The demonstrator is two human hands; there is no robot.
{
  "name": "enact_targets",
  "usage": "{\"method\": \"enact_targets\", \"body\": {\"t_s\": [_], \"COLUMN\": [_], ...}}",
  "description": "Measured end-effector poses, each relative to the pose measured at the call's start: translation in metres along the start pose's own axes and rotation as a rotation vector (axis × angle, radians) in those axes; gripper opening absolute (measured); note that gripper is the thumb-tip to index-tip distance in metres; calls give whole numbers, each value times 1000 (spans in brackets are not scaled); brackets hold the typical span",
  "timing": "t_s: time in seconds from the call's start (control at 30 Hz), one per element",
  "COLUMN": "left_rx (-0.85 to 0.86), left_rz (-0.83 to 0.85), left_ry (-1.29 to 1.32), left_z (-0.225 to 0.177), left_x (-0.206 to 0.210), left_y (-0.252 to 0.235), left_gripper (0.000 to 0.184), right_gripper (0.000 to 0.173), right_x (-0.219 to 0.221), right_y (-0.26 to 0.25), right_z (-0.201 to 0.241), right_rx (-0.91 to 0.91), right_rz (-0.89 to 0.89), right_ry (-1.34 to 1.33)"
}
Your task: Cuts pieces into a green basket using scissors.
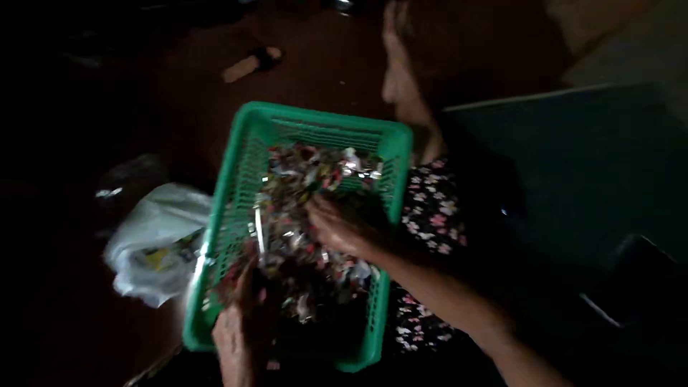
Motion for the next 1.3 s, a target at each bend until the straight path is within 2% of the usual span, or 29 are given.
{"method": "enact_targets", "body": {"t_s": [0.07,0.13,0.27,0.43,0.53,0.63,0.73,0.8,0.97,1.07,1.1,1.13,1.2,1.23,1.3], "left_rx": [38,64,102,104,128,201,180,153,135,171,158,125,90,92,108], "left_rz": [74,128,65,-75,-6,167,138,80,14,91,158,223,361,430,416], "left_ry": [-44,-38,-33,17,99,203,104,20,102,347,442,519,678,749,766], "left_z": [-4,-8,-22,-13,-16,-21,-28,-32,-33,-31,-28,-25,-20,-18,-12], "left_x": [9,16,15,16,22,31,25,22,28,32,35,36,34,31,19], "left_y": [-3,-6,-15,-18,-16,-15,-20,-21,-5,7,9,12,20,25,29], "left_gripper": [51,58,52,31,28,45,47,38,23,26,27,29,43,56,70], "right_gripper": [33,28,33,30,27,34,37,34,22,17,20,29,62,81,111], "right_x": [-3,-10,-9,-28,-36,-33,-24,-22,-37,-42,-44,-45,-48,-51,-52], "right_y": [-5,-10,-15,-7,-3,2,3,0,-5,0,3,3,3,4,14], "right_z": [13,26,33,37,35,37,39,36,32,39,41,41,30,20,1], "right_rx": [-66,-65,-96,-95,-129,-151,-149,-137,-210,-403,-460,-437,-237,-124,33], "right_rz": [60,172,149,128,65,64,116,111,-88,-324,-381,-327,-126,-69,-3], "right_ry": [-115,-111,-202,-168,-175,-181,-207,-189,-183,-163,-122,-55,34,39,93]}}
Point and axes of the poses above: each hand's wrist, its own y-axis away from the middle knuckle, its own x-axis out of the palm, z = x × y, the point moved 10 cm from there along -y, towards the middle knuckle, and after that the axes turned 6 degrees about -z, right-handed, at the moved point
